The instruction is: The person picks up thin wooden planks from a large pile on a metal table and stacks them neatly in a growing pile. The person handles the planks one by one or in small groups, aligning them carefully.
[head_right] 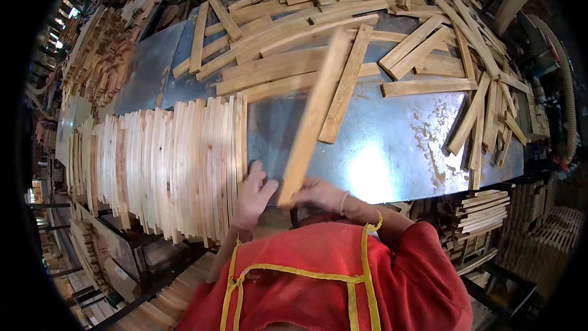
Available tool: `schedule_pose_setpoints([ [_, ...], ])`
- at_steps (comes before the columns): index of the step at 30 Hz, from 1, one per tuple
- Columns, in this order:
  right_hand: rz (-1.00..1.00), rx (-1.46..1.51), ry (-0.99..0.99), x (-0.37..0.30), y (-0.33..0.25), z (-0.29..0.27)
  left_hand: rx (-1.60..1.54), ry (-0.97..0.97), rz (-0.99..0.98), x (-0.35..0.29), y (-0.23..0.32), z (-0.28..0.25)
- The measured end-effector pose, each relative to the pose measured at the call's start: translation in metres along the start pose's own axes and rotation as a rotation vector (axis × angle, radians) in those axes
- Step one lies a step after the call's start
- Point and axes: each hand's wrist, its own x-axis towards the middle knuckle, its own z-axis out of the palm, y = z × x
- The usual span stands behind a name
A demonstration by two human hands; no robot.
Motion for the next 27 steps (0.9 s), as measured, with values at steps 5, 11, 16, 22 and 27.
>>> schedule_pose_setpoints([
  [5, 0.070, -0.485, 0.336, 0.015, -0.064, 0.005, -0.106, -0.025, -0.154, 0.022, -0.006, 0.009],
  [11, -0.262, -0.353, 1.056, 0.069, -0.123, -0.167, 0.864, 0.573, 0.140, -0.034, -0.104, 0.022],
  [16, -0.421, 0.258, 0.616, 0.094, -0.111, -0.171, 0.886, 0.486, 0.036, -0.011, -0.082, 0.023],
  [22, -0.328, -0.207, 0.159, 0.082, -0.066, -0.118, 0.297, 0.184, -0.219, 0.067, 0.041, 0.073],
  [27, -0.539, -1.343, 0.407, 0.147, -0.257, -0.185, 0.228, 0.280, -0.505, 0.100, 0.024, 0.093],
])
